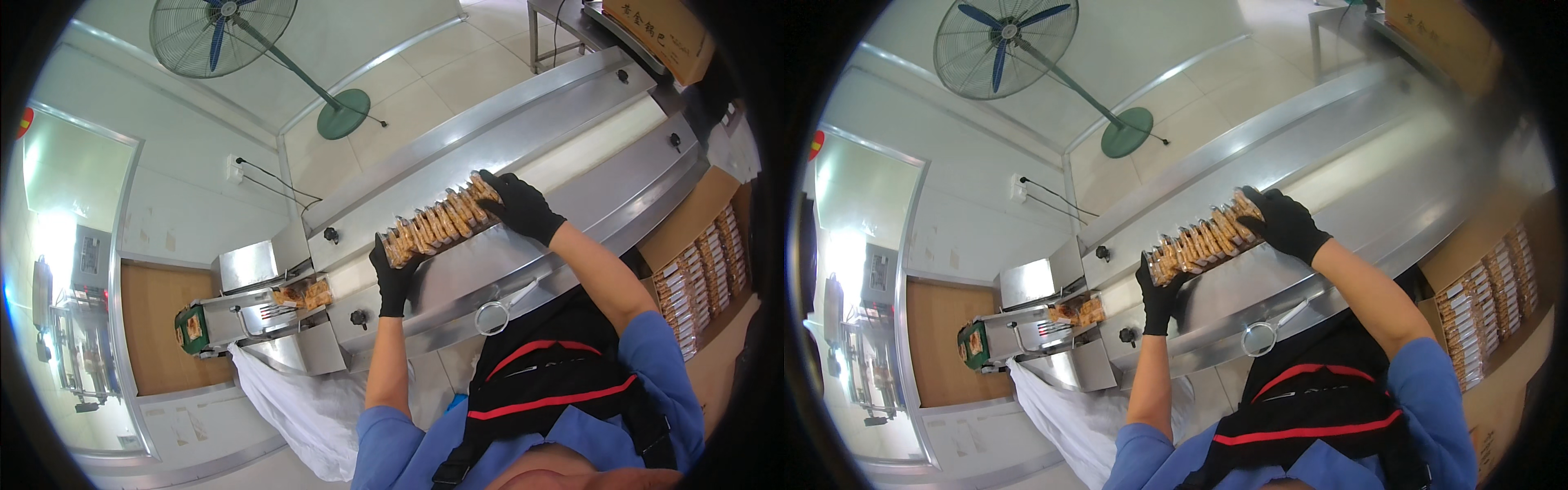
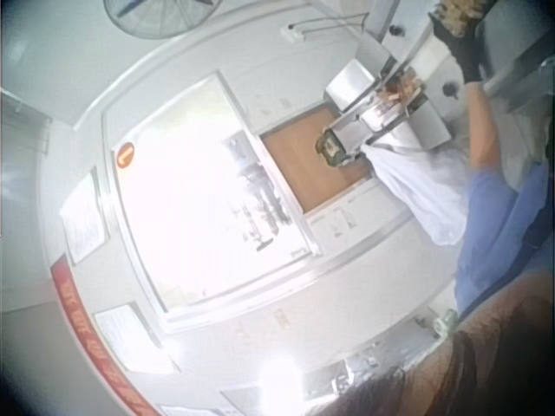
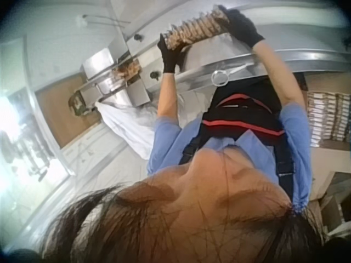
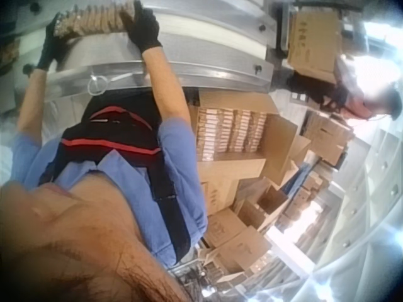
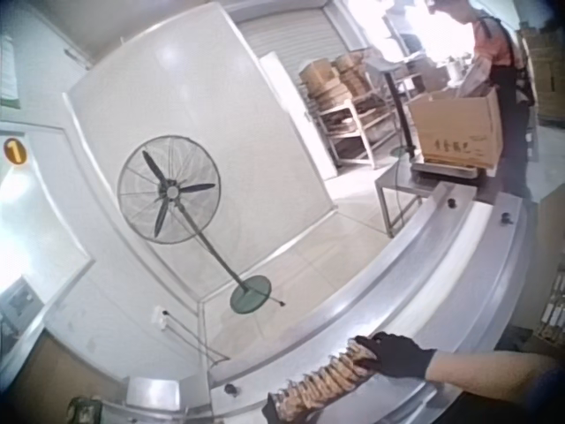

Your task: The person collects stacks of individually wrapped snack bars from a conveyor belt and places them into cardboard boxes. The person repeatedly picks up batches of snack bars and arranges them in rows inside the boxes.

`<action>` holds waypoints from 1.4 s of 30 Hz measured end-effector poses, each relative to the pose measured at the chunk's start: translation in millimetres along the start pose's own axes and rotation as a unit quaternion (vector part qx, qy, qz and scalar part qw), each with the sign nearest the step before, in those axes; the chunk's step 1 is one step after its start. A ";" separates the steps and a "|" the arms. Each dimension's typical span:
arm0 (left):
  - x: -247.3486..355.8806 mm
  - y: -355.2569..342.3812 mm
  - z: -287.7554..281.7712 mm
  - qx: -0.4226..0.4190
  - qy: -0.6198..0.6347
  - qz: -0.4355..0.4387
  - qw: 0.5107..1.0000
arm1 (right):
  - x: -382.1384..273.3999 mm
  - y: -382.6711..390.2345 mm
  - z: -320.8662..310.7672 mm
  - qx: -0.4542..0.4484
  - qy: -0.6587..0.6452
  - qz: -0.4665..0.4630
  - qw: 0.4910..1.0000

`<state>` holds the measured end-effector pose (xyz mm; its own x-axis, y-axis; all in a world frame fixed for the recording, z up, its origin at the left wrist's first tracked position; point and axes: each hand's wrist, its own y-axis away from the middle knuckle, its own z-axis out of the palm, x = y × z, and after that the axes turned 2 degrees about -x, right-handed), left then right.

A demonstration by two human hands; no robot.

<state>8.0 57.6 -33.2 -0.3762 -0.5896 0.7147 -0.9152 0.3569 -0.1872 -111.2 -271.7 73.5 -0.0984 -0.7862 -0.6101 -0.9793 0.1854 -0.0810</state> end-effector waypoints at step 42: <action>82.1 -23.2 25.3 0.136 0.181 -0.017 0.974 | 57.7 -7.2 13.6 0.095 -0.246 0.033 0.964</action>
<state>-5.2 -17.4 12.8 -0.3138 -0.2854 0.9056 -0.9494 0.1073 -0.2952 -107.4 -310.4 28.2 -0.0184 -0.4031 -0.9150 -0.9187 0.3678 -0.1435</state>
